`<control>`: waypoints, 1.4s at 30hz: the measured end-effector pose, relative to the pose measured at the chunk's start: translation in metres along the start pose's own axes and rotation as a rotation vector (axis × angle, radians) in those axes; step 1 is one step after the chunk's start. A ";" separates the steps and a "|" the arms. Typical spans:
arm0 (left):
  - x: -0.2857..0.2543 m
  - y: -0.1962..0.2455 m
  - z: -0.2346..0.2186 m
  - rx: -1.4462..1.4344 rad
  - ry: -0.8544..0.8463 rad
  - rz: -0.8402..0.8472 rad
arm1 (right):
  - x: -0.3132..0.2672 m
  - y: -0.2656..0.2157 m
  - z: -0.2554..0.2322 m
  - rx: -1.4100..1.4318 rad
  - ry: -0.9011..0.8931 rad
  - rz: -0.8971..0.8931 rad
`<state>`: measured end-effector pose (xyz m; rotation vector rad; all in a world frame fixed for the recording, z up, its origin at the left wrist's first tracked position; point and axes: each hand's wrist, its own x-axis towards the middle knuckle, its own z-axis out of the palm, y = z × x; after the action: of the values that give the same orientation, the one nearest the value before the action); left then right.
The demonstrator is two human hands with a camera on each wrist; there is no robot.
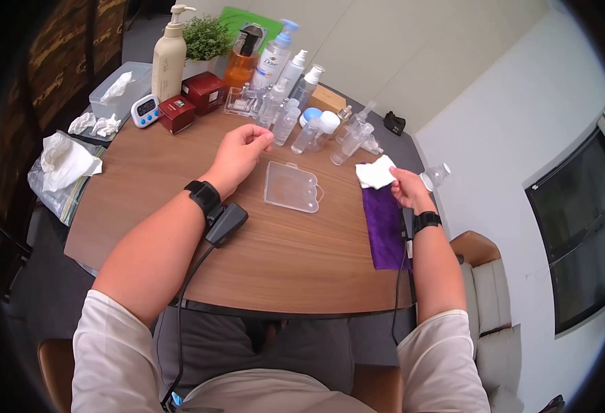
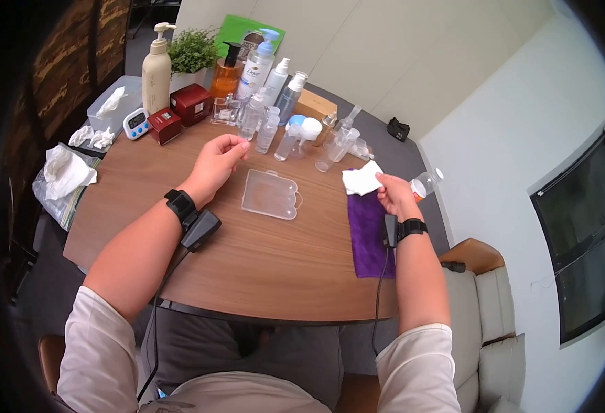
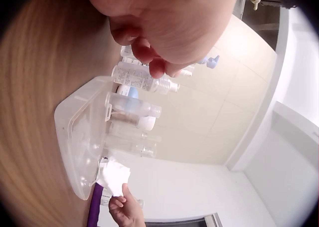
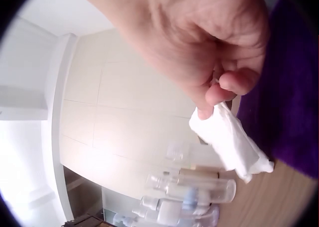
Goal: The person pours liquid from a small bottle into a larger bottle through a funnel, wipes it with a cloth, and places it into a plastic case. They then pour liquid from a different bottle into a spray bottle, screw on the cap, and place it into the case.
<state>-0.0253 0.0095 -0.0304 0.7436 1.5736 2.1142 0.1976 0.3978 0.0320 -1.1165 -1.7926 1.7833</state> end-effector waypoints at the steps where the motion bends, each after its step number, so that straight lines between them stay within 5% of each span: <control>1: -0.001 0.002 0.000 0.034 0.009 -0.002 | 0.011 -0.004 -0.014 0.095 -0.098 0.024; 6: 0.000 0.002 -0.001 0.114 -0.001 0.002 | 0.016 -0.018 -0.021 0.065 0.000 -0.019; 8: -0.002 0.003 -0.001 0.148 0.019 -0.032 | -0.021 -0.026 0.003 -0.266 0.290 -0.159; 10: -0.001 0.001 -0.001 0.124 0.021 -0.034 | -0.028 -0.017 0.006 -0.288 0.328 -0.278; 12: -0.001 0.002 -0.002 0.100 0.023 -0.043 | -0.039 -0.003 0.013 -0.240 0.219 -0.509; 20: 0.000 -0.001 -0.002 0.083 -0.015 -0.029 | -0.139 0.023 0.098 -0.103 -0.179 -0.317; 22: -0.001 -0.001 0.001 0.080 -0.018 -0.024 | -0.136 0.017 0.119 -0.281 -0.244 -0.383; 42: -0.001 0.000 0.003 0.200 -0.041 -0.061 | -0.106 0.059 0.147 -0.337 -0.294 -0.400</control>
<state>-0.0229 0.0111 -0.0296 0.7883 1.7797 1.9061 0.1702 0.2152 -0.0150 -0.5555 -2.3590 1.4975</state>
